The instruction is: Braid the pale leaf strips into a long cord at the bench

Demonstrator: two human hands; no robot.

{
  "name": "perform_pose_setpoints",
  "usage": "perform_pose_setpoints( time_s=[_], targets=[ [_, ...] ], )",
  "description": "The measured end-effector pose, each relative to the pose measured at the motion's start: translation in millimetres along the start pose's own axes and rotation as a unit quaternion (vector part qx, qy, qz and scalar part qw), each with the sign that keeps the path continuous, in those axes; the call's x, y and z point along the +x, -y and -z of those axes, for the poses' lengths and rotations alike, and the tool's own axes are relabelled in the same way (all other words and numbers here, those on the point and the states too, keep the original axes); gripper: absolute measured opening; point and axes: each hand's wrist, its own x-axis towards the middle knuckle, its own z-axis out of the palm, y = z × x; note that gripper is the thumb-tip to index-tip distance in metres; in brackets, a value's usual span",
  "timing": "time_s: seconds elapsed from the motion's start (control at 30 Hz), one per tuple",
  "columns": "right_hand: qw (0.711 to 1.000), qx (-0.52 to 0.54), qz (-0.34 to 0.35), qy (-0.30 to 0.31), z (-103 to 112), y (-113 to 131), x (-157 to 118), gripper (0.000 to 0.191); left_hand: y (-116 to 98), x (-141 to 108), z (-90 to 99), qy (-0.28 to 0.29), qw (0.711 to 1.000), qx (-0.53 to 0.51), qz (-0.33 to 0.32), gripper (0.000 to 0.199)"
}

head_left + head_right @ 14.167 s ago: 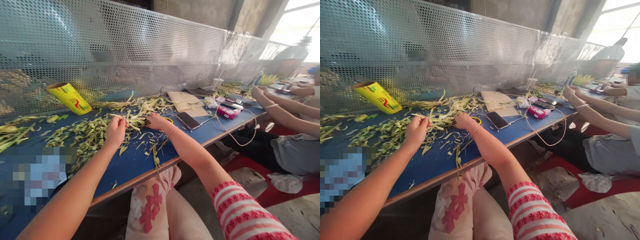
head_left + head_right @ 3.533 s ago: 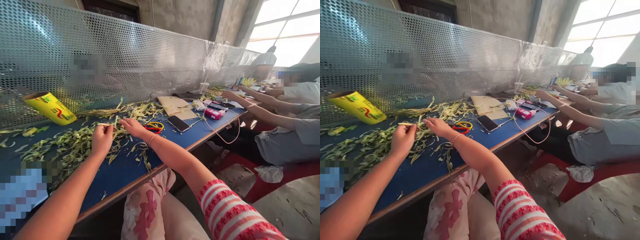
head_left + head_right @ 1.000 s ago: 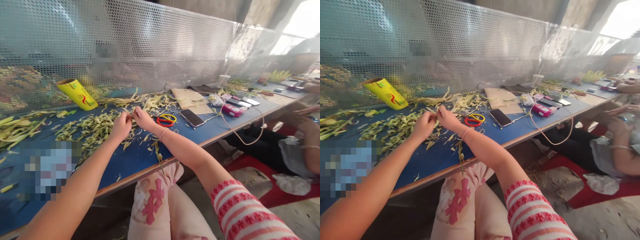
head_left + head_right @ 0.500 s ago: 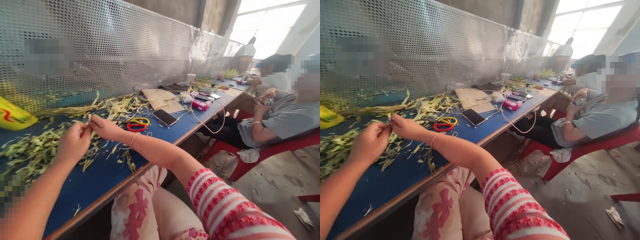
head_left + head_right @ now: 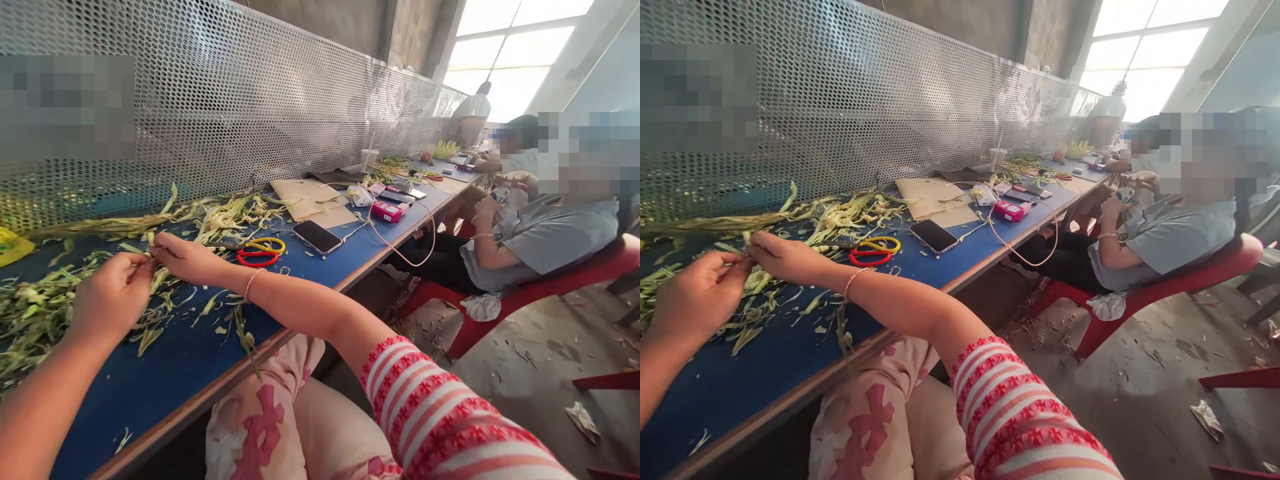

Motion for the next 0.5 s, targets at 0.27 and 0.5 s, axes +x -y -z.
perform_pose_setpoints(
  time_s=[0.27,0.5],
  targets=[
    [0.999,0.023,0.008,-0.022,-1.3,-4.2,4.9,0.023,-6.1,-2.0,0.5,-0.009,0.999,-0.033,0.035,0.015],
    [0.998,0.002,-0.019,-0.058,-5.3,-6.9,4.8,0.021,2.8,4.3,-7.8,-0.003,0.996,-0.082,0.037,0.014]
  ],
)
